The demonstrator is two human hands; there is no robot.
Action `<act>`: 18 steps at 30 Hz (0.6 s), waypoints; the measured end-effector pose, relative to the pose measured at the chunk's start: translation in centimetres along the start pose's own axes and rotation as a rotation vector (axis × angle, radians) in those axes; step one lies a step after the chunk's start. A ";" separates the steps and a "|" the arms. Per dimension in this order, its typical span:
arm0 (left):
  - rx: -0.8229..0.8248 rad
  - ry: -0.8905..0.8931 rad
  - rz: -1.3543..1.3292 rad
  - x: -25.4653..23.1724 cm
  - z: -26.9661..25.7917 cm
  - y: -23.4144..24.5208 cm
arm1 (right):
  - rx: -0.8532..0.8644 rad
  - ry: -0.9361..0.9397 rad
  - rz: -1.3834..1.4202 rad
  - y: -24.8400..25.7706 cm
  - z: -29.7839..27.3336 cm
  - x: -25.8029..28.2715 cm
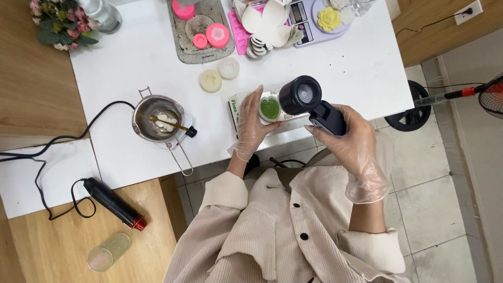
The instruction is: Crafting a custom candle by melting wax, adding colorant, and preparing a heart-shaped mold.
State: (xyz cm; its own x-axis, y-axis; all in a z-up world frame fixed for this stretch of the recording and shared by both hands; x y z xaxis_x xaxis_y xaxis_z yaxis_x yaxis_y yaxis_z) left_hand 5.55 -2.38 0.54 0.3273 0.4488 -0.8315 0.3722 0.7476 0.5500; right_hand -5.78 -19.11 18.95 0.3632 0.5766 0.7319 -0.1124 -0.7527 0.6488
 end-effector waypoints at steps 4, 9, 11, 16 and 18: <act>-0.024 -0.049 -0.010 -0.1 0.0 0.0 | -0.008 -0.014 -0.029 0.3 0.0 -0.2; 0.004 -0.003 -0.012 -0.2 0.2 0.0 | -0.046 -0.029 -0.073 0.7 0.1 -0.6; -0.013 -0.036 -0.018 -0.3 -0.1 0.0 | -0.037 -0.003 -0.032 0.7 0.1 -0.7; -0.028 -0.021 -0.025 -0.1 -0.1 -0.2 | -0.042 -0.008 -0.044 0.9 0.1 -1.0; -0.023 -0.006 -0.019 0.0 -0.1 -0.2 | -0.056 0.014 -0.040 1.0 0.2 -1.2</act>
State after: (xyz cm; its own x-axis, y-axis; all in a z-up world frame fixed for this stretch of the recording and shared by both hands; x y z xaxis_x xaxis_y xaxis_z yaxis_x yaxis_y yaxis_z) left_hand 5.40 -2.50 0.44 0.3259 0.4311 -0.8414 0.3587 0.7670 0.5320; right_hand -6.16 -20.57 18.71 0.3554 0.6107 0.7076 -0.1495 -0.7102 0.6880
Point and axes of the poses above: each hand's wrist, its own z-axis towards the middle knuckle, its own y-axis out of the back of the hand, x = y × z, the point moved 6 cm from there along z, towards the middle knuckle, and after that the axes turned 9 degrees about x, right-handed, at the moved point
